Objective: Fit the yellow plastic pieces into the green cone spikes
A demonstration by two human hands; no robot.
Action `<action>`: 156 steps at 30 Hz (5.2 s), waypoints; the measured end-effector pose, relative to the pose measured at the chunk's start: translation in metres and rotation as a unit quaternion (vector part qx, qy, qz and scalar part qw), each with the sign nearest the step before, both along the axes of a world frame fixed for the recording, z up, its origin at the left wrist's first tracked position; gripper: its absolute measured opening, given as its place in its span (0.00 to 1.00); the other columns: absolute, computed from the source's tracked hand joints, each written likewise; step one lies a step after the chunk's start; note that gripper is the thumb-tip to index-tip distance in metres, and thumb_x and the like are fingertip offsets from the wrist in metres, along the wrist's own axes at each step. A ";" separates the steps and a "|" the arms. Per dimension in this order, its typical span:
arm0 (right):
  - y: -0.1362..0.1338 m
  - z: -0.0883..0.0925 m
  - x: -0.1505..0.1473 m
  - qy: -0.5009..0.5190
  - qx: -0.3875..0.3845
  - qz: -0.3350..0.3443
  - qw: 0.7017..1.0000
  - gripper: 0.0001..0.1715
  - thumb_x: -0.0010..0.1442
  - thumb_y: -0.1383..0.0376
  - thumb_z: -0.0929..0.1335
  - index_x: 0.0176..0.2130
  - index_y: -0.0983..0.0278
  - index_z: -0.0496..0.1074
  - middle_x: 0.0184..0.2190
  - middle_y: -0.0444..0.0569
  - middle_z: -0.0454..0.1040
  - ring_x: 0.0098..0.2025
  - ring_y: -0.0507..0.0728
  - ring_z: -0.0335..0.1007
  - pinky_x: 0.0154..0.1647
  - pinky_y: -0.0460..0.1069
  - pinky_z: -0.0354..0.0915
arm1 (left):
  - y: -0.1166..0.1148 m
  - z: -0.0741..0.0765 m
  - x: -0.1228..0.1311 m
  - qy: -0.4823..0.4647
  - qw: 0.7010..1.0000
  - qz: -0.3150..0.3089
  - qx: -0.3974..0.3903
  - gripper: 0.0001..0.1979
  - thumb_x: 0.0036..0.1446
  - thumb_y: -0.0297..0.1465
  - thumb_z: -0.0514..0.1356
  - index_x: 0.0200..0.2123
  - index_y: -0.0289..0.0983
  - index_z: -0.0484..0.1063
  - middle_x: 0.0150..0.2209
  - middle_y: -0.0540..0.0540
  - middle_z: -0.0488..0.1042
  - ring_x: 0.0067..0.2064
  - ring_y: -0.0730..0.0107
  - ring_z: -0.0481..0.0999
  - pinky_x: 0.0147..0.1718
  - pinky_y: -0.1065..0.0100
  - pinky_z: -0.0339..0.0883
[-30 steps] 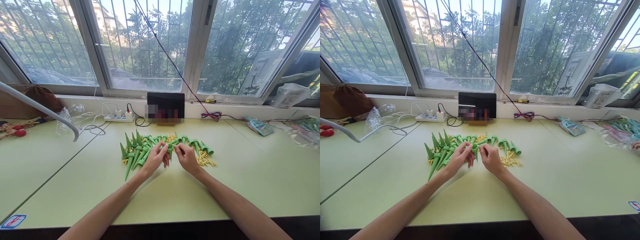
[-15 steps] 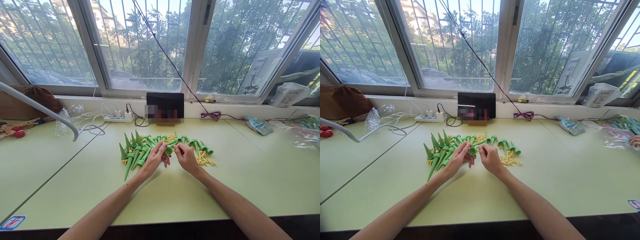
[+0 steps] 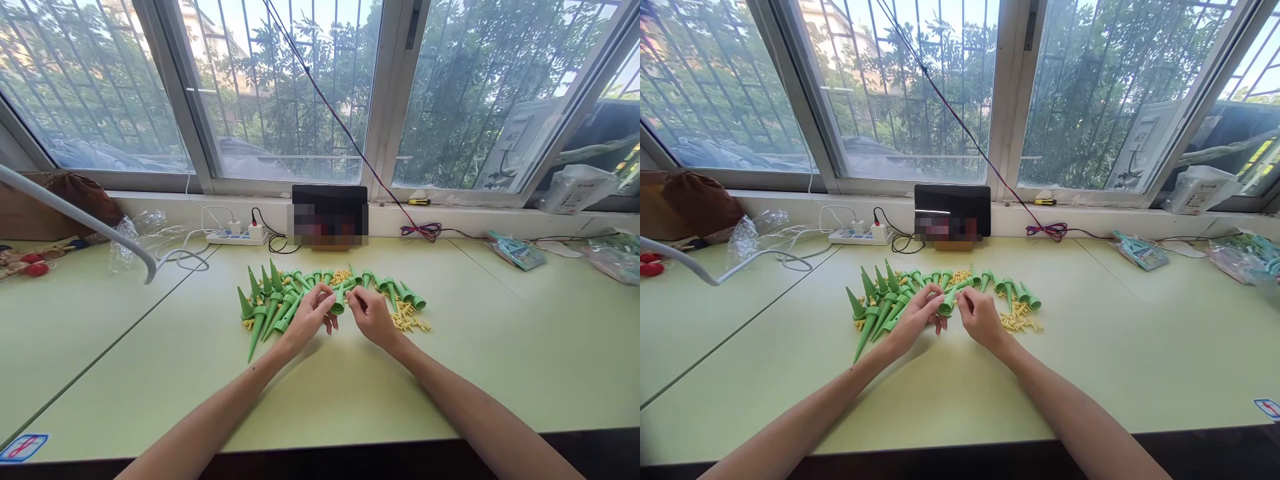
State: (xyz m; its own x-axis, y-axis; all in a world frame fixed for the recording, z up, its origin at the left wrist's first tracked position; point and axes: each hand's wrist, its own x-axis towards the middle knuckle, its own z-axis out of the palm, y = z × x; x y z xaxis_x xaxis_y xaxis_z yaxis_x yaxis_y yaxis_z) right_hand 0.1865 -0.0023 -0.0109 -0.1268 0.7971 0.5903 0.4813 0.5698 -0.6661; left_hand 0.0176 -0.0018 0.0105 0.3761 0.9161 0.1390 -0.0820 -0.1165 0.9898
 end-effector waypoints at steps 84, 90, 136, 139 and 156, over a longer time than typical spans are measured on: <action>-0.001 -0.003 -0.002 -0.035 -0.027 0.029 0.999 0.20 0.67 0.60 0.61 0.25 0.61 0.55 0.19 0.38 0.54 0.21 0.50 0.47 0.24 0.46 0.47 | 0.011 -0.008 -0.004 -0.026 0.999 0.036 0.010 0.23 0.58 0.47 0.60 0.23 0.33 0.71 0.21 0.49 0.69 0.23 0.73 0.71 0.23 0.70 0.72; 0.000 -0.003 0.000 -0.031 -0.029 0.021 0.999 0.20 0.67 0.60 0.61 0.25 0.61 0.55 0.19 0.38 0.53 0.21 0.50 0.47 0.24 0.47 0.47 | 0.010 -0.005 -0.004 -0.026 0.999 0.025 0.000 0.20 0.58 0.45 0.62 0.27 0.33 0.73 0.24 0.47 0.73 0.27 0.72 0.74 0.30 0.68 0.76; 0.001 0.004 0.004 -0.001 -0.009 -0.038 0.999 0.20 0.68 0.59 0.60 0.25 0.61 0.57 0.19 0.40 0.56 0.21 0.51 0.51 0.23 0.48 0.49 | 0.007 -0.007 -0.005 0.059 0.997 0.018 0.047 0.22 0.52 0.41 0.67 0.47 0.35 0.73 0.44 0.39 0.79 0.43 0.59 0.80 0.36 0.64 0.76; 0.000 0.006 0.002 0.002 -0.013 -0.032 0.999 0.20 0.68 0.59 0.60 0.25 0.61 0.56 0.19 0.40 0.56 0.21 0.51 0.50 0.23 0.48 0.49 | 0.007 -0.007 -0.005 0.061 0.997 0.015 0.054 0.22 0.52 0.41 0.67 0.47 0.35 0.73 0.44 0.40 0.79 0.43 0.59 0.80 0.36 0.64 0.76; -0.001 0.005 0.001 0.038 -0.061 -0.008 0.997 0.21 0.68 0.56 0.60 0.25 0.61 0.59 0.15 0.39 0.59 0.19 0.51 0.53 0.23 0.48 0.51 | 0.006 -0.013 -0.005 0.106 0.987 0.060 0.105 0.18 0.52 0.39 0.68 0.43 0.35 0.74 0.41 0.42 0.79 0.44 0.59 0.79 0.40 0.61 0.79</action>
State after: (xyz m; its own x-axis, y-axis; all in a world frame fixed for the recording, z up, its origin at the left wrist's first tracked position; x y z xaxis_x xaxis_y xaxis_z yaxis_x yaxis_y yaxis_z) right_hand 0.1871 -0.0032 -0.0061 -0.0713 0.8653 0.4962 0.4353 0.4746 -0.7651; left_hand 0.0121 0.0045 -0.0022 0.3080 0.9148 0.2611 0.1511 -0.3180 0.9360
